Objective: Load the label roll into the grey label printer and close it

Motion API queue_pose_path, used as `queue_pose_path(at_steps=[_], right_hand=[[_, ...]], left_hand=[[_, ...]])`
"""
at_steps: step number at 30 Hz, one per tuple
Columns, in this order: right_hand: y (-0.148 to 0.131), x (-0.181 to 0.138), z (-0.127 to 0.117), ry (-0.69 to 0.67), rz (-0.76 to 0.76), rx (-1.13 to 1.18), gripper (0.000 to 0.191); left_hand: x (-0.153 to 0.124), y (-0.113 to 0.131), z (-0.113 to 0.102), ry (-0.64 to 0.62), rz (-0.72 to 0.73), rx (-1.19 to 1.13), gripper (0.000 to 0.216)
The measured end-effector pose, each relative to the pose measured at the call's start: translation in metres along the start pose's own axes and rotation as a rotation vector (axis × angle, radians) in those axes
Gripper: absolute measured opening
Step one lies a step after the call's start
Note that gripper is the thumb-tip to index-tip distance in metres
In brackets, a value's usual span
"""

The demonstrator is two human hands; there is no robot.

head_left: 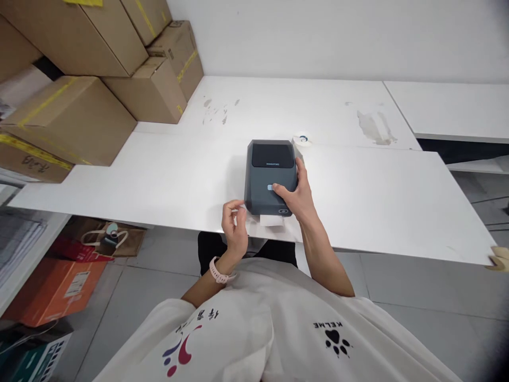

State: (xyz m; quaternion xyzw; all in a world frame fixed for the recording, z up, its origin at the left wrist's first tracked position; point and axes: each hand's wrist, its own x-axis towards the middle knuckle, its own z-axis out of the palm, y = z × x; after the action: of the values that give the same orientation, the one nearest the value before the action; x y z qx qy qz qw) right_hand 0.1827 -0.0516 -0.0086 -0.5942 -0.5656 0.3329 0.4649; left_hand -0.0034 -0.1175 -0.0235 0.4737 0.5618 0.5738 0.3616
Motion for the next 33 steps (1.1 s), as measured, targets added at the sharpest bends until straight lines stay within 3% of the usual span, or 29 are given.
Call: queue_pose_path(at_steps=[5, 11, 14, 17, 22, 26, 28, 31, 33], right_hand=[[-0.001, -0.022, -0.007, -0.027, 0.04, 0.13, 0.084], [-0.002, -0.037, -0.01, 0.114, -0.078, 0.192, 0.07], [-0.013, -0.018, -0.012, 0.138, -0.179, 0.174, 0.072], [-0.024, 0.013, -0.016, 0.142, -0.262, 0.053, 0.07], [-0.03, 0.062, -0.019, 0.232, -0.353, -0.234, 0.072], [-0.04, 0.07, -0.013, 0.274, -0.384, -0.438, 0.057], [-0.046, 0.067, -0.003, 0.132, -0.366, -0.61, 0.045], [-0.049, 0.067, 0.013, -0.284, -0.324, -0.923, 0.044], [-0.046, 0.073, 0.023, -0.48, -0.303, -1.02, 0.042]], left_hand=[[0.015, 0.004, 0.003, -0.179, -0.044, -0.006, 0.055], [0.041, 0.03, 0.003, -0.185, 0.053, -0.105, 0.059], [0.064, 0.035, 0.009, -0.209, 0.103, -0.136, 0.053], [0.09, 0.026, 0.021, -0.235, 0.044, -0.022, 0.047], [0.117, 0.007, 0.041, -0.35, -0.081, 0.243, 0.07], [0.124, 0.004, 0.047, -0.336, -0.052, 0.338, 0.076], [0.125, 0.003, 0.048, -0.329, -0.037, 0.336, 0.076], [0.125, 0.001, 0.048, -0.305, -0.015, 0.323, 0.076], [0.126, -0.001, 0.047, -0.295, 0.0, 0.312, 0.074]])
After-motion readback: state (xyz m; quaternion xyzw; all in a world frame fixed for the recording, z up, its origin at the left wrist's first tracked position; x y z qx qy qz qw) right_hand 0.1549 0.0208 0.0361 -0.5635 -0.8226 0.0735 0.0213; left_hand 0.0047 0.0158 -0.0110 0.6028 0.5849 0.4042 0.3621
